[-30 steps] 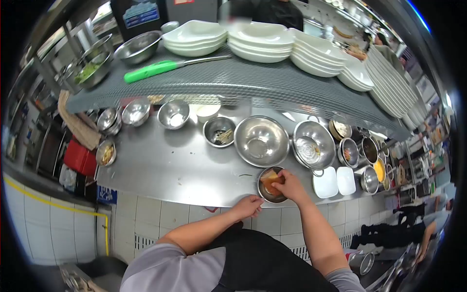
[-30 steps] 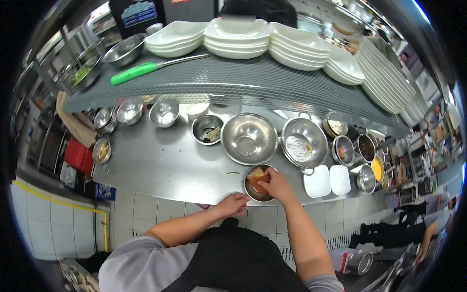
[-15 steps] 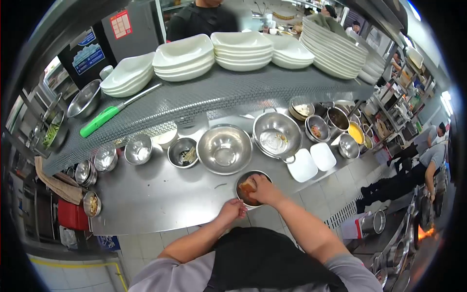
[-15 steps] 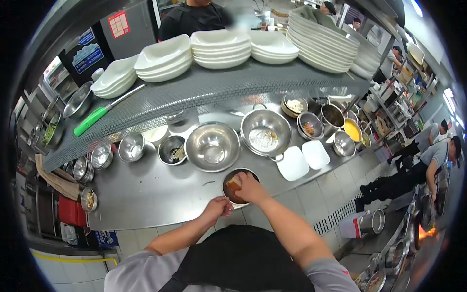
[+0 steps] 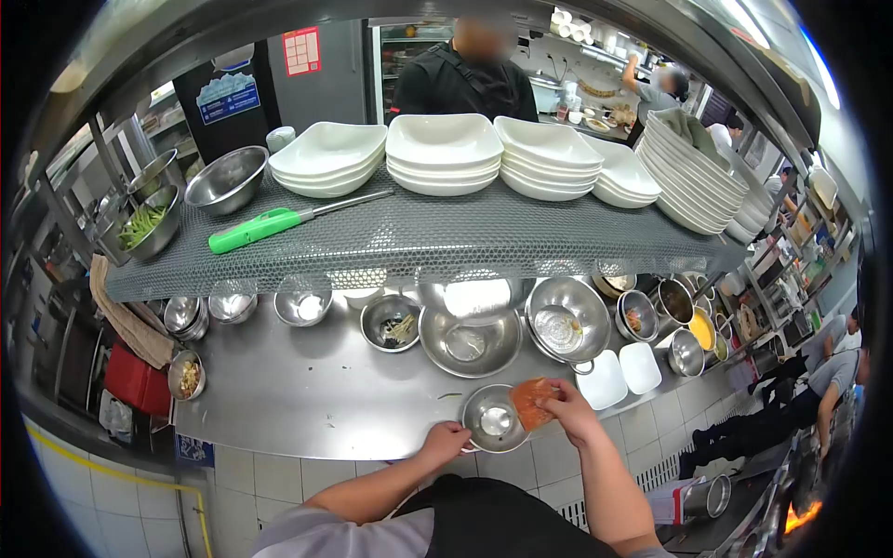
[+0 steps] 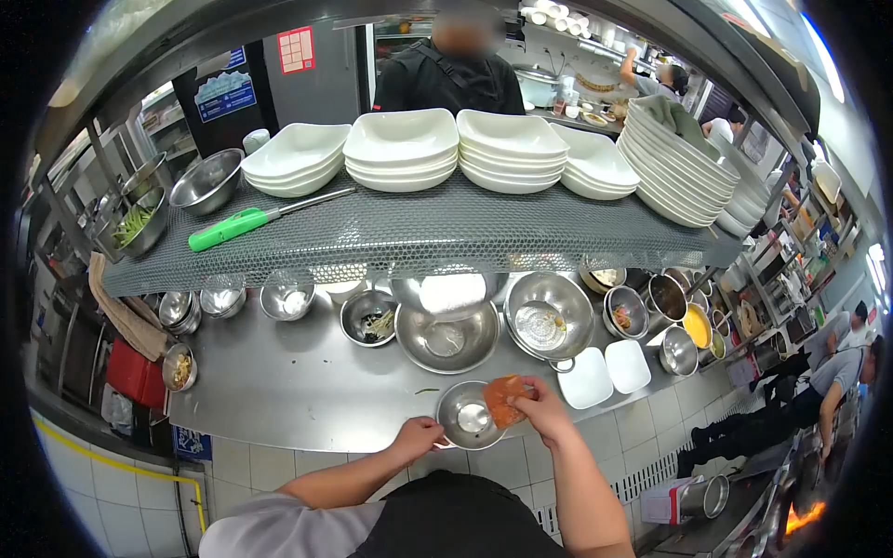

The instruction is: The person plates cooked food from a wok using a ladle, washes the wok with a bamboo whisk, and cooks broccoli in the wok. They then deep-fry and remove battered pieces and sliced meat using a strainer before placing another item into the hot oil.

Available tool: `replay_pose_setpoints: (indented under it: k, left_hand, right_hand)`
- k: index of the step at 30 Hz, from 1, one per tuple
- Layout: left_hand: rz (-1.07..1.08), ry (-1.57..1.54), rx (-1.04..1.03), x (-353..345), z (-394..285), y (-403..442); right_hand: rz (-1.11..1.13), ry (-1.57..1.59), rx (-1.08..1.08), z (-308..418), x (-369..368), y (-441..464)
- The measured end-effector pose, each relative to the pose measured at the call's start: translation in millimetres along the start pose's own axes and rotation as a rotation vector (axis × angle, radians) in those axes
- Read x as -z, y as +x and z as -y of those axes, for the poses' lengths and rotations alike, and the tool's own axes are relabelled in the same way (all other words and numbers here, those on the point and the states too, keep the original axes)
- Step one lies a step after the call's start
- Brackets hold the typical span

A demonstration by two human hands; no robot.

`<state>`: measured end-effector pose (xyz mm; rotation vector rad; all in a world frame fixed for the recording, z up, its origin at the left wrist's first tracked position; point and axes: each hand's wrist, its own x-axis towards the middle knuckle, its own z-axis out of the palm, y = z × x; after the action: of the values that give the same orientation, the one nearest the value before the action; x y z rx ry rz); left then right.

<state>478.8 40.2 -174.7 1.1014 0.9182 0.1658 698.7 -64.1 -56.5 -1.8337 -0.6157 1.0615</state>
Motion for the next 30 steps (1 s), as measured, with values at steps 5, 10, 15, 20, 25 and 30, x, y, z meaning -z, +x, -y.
replay_pose_setpoints:
  k: [5, 10, 15, 20, 25, 30]
  left_hand:
    - [-0.012, -0.047, 0.023, 39, -17, -24]
    - [-0.249, -0.001, 0.004, 121, -2, -52]
    - [-0.438, -0.178, -0.011, 161, -21, -81]
    - [-0.093, 0.135, 0.090, 149, -32, -81]
    - [0.087, 0.162, 0.091, 118, -30, -67]
    - [0.158, 0.247, 0.059, 109, -35, -55]
  right_hand:
    - [0.015, 0.398, -0.028, 2, 19, -34]
    - [-0.140, 0.470, -0.031, -29, 53, -64]
    - [-0.209, 0.502, -0.045, -66, 80, -98]
    - [-0.268, 0.684, -0.085, -78, 88, -112]
    - [-0.309, 0.601, -0.062, -66, 83, -115]
    - [-0.366, 0.570, -0.043, -66, 81, -125]
